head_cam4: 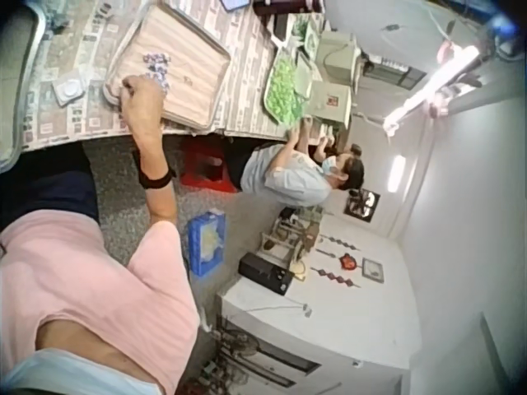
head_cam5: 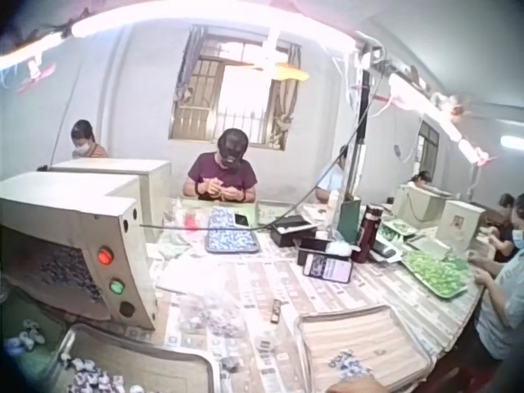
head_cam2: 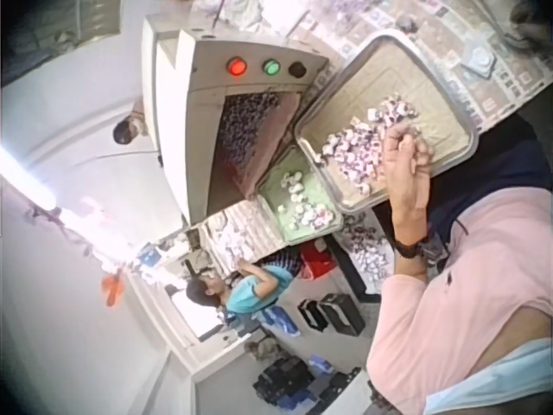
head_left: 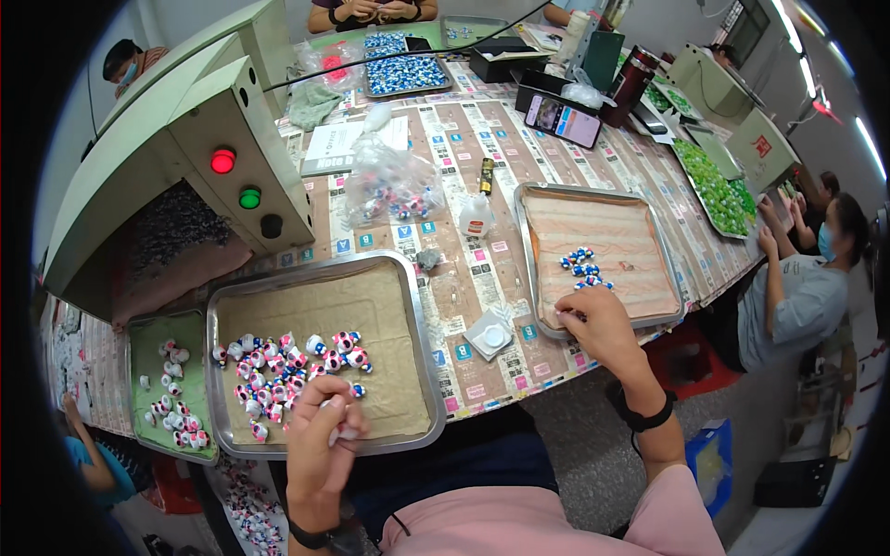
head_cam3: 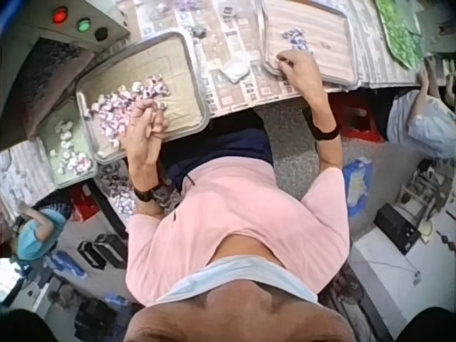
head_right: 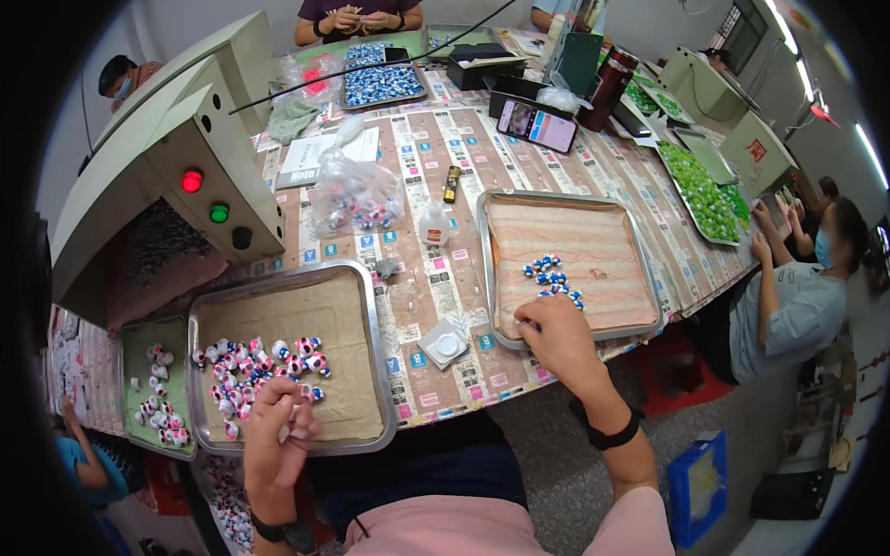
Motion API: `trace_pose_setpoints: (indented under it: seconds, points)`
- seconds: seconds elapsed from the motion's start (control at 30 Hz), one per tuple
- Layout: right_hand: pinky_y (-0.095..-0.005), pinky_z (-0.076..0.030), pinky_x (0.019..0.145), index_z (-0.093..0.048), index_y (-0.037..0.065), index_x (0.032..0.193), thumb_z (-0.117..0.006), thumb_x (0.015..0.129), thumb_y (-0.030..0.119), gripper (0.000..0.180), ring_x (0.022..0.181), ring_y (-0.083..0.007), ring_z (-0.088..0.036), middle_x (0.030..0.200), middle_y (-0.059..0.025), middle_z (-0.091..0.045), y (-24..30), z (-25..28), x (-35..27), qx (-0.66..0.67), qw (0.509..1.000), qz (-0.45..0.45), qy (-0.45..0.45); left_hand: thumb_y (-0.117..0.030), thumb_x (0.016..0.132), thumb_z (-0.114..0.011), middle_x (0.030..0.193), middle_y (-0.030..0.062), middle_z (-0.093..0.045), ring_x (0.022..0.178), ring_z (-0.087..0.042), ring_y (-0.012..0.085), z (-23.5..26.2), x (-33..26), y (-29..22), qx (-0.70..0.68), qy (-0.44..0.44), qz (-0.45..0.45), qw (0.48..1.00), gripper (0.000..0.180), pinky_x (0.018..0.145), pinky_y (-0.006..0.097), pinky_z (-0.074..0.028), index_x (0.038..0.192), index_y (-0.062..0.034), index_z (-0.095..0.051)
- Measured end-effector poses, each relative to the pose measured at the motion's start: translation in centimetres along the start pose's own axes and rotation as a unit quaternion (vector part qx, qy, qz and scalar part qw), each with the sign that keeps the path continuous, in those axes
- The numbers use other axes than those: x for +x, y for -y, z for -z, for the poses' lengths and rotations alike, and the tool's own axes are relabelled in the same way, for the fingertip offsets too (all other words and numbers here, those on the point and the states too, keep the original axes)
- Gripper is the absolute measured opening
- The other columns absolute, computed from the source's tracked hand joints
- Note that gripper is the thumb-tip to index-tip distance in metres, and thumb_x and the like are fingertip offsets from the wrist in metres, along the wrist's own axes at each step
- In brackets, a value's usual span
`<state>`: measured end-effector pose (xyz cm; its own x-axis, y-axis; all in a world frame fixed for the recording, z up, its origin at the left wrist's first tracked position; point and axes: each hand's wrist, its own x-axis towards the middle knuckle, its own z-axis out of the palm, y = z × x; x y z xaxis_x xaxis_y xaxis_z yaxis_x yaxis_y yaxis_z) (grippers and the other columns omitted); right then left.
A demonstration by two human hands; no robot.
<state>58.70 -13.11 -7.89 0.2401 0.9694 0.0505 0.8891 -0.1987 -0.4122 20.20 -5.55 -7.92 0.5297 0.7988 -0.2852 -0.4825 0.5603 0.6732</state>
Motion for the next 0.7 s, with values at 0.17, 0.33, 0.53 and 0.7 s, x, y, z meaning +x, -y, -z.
trace_pose_setpoints:
  seconds: [0.17,0.33,0.53,0.7]
  points:
    - [-0.0287,-0.052,0.07,-0.069,0.0,0.1,-0.063,0.09,0.007,0.014,0.084,-0.0175,-0.067,0.09,-0.0077,-0.07,1.1,-0.2,-1.0,0.273,0.952,-0.105,-0.095,0.001,0.088,-0.052,0.118,0.0156,-0.056,0.099,-0.058,0.0209,-4.2,-0.4,1.7,-0.226,-0.062,0.165,0.958,0.032,0.077,0.042,-0.051,0.119,-0.0063,-0.056]
    - [-0.0235,-0.053,0.072,-0.065,-0.003,0.11,-0.059,0.095,0.007,0.019,0.087,-0.01,-0.063,0.098,-0.0037,-0.068,2.1,-0.3,-2.7,0.548,0.824,-0.146,-0.019,0.001,0.092,-0.049,0.122,0.0181,-0.058,0.095,-0.06,0.0209,-5.0,0.2,4.0,-0.285,0.018,0.259,0.923,0.03,0.082,0.039,-0.051,0.122,-0.0014,-0.053]
    - [-0.0231,-0.054,0.075,-0.064,-0.003,0.115,-0.06,0.095,0.008,0.023,0.085,-0.0105,-0.064,0.102,-0.0059,-0.067,4.0,-1.6,-4.1,0.666,0.731,-0.138,0.062,0.0,0.094,-0.051,0.107,0.0097,-0.056,0.089,-0.057,0.0159,-5.5,0.6,5.4,-0.184,0.053,0.26,0.946,0.042,0.081,0.035,-0.05,0.136,0.0024,-0.046]
    - [-0.0237,-0.055,0.075,-0.064,-0.004,0.114,-0.059,0.096,0.007,0.022,0.083,-0.01,-0.064,0.101,-0.0071,-0.068,3.3,-1.8,-3.8,0.654,0.739,-0.163,-0.001,0.001,0.093,-0.051,0.105,0.0091,-0.055,0.087,-0.056,0.0153,-5.4,0.5,5.4,-0.174,0.051,0.276,0.944,0.046,0.081,0.034,-0.048,0.138,0.0034,-0.044]
